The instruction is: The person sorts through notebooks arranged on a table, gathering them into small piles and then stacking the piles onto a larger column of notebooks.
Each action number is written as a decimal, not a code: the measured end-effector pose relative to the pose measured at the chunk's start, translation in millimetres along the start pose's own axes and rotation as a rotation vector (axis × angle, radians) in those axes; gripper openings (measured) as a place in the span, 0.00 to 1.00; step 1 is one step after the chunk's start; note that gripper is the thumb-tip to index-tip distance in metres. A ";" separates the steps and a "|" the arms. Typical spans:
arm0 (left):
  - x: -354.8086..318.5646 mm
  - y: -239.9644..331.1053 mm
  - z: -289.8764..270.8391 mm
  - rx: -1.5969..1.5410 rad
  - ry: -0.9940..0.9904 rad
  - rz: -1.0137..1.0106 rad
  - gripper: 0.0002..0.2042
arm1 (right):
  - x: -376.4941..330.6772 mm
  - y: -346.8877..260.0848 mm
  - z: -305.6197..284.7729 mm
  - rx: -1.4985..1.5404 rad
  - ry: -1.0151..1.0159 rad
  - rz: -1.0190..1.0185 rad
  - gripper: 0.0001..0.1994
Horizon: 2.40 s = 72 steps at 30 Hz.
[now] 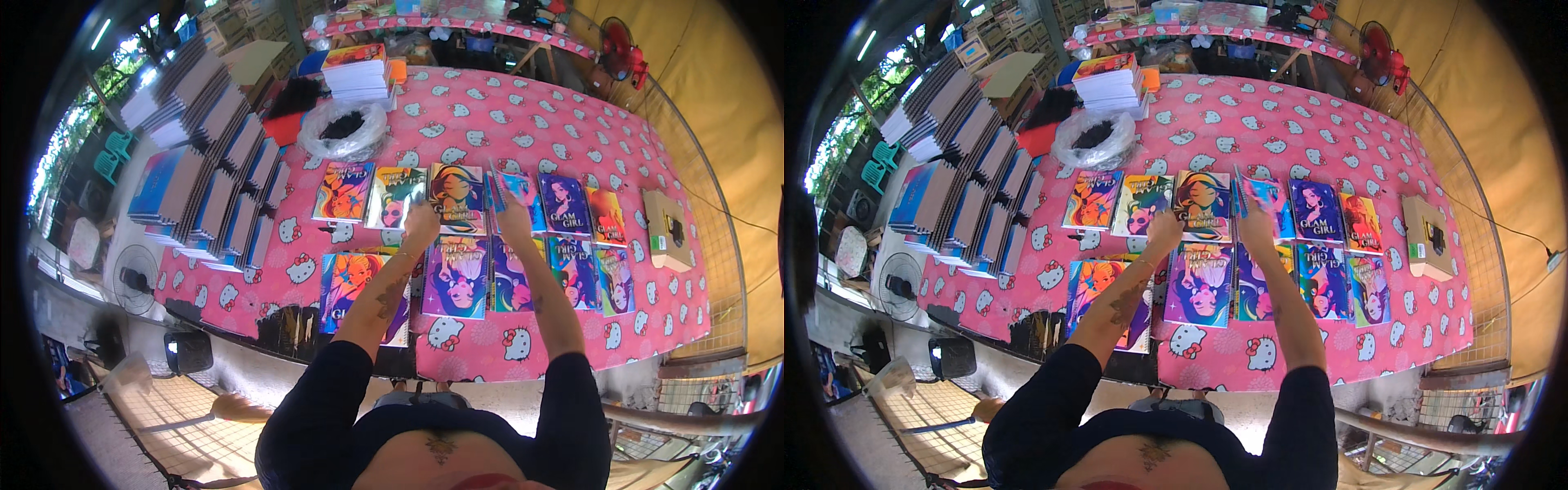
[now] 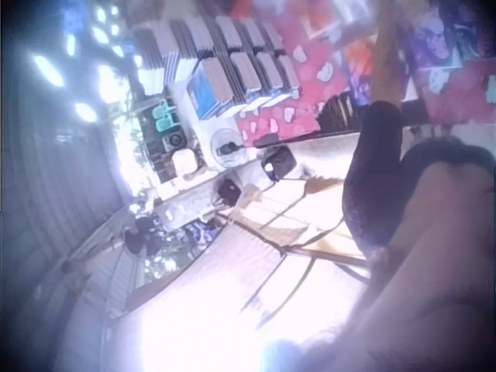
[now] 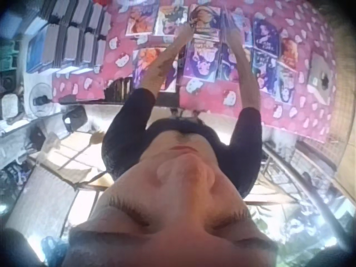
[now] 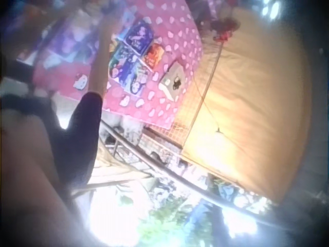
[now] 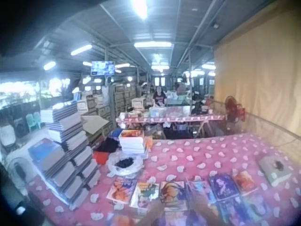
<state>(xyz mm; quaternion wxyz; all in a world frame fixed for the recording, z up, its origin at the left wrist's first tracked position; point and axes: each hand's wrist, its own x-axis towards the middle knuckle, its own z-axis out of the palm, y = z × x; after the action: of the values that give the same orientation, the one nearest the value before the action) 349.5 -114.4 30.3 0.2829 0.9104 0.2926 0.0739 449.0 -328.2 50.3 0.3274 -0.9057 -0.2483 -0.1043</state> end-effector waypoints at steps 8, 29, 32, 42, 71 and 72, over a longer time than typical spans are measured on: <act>-6.9 -59.7 -162.2 -1.192 -0.067 0.023 0.21 | -121.6 -107.0 8.5 0.698 -0.183 -0.207 0.16; -54.6 67.6 30.2 -0.099 0.173 0.299 0.25 | -0.1 100.8 -37.3 0.249 -0.044 -0.143 0.16; -15.5 81.8 73.3 0.265 0.129 0.150 0.31 | 21.1 200.6 -82.9 -0.500 0.198 0.208 0.24; 16.5 95.7 19.2 -1.233 -0.256 0.111 0.10 | 10.0 288.9 -132.4 -0.495 -0.015 0.116 0.23; -184.9 -245.0 -153.8 -0.825 -0.124 -0.078 0.38 | -227.5 -184.0 104.6 0.753 -0.113 0.296 0.26; -179.8 -255.0 -155.5 -0.869 -0.154 -0.081 0.35 | -219.2 -184.0 104.7 0.969 -0.283 0.316 0.31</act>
<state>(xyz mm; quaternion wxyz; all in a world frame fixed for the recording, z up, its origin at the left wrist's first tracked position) 30.6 26.2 22.4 0.6630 0.6977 0.2478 0.1107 169.1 -222.5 -7.2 0.6834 -0.6821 -0.1705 0.1963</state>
